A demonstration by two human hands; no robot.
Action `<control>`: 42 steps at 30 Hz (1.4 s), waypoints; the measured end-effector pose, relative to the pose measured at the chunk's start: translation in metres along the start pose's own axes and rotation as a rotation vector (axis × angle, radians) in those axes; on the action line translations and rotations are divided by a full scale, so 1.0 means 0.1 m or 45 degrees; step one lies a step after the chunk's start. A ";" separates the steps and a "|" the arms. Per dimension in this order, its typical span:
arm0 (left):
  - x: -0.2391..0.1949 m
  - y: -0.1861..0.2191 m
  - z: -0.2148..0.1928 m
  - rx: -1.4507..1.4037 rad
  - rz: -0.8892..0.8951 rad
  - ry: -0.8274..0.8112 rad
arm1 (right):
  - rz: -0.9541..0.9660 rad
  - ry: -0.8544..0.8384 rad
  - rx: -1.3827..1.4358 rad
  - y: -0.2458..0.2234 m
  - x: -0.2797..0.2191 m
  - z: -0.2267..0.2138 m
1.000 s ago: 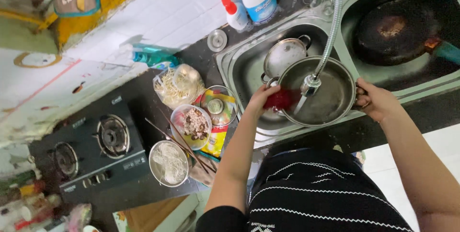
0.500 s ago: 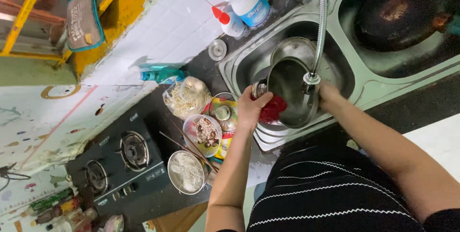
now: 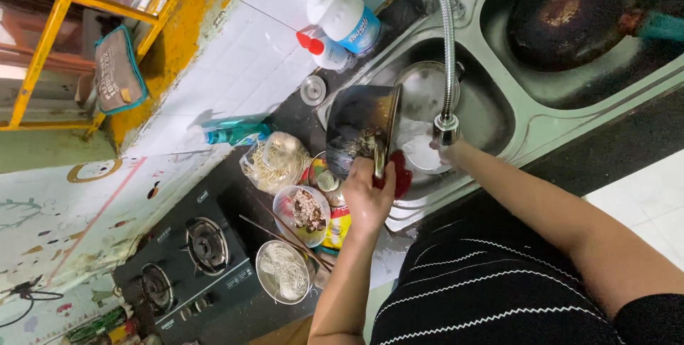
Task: Wash several pots, a pan, and dishes in a kitchen sink using soap and a scrub cloth.
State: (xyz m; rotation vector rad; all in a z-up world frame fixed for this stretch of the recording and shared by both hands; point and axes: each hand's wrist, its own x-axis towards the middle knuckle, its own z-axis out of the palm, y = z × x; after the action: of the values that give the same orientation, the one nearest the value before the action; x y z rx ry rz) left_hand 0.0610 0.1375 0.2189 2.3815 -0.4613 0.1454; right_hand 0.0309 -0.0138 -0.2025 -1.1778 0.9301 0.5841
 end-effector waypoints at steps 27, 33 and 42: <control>0.72 0.85 -0.99 -0.425 0.806 -0.362 | -1.759 -0.012 -0.505 -2.87 -2.85 -1.11; 1.22 1.48 -1.06 -0.422 0.640 -0.429 | -1.012 1.086 -0.574 -2.34 -2.38 -2.00; 1.14 0.13 -0.81 -0.532 0.102 -0.360 | -0.724 1.117 -0.335 -2.42 -2.29 -2.55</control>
State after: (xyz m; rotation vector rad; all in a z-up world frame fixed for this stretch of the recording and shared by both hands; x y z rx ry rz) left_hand 0.1644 0.1492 0.3135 1.9774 -0.6502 -0.2351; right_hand 0.0302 -0.3121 0.0924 -1.9036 1.1780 -0.3281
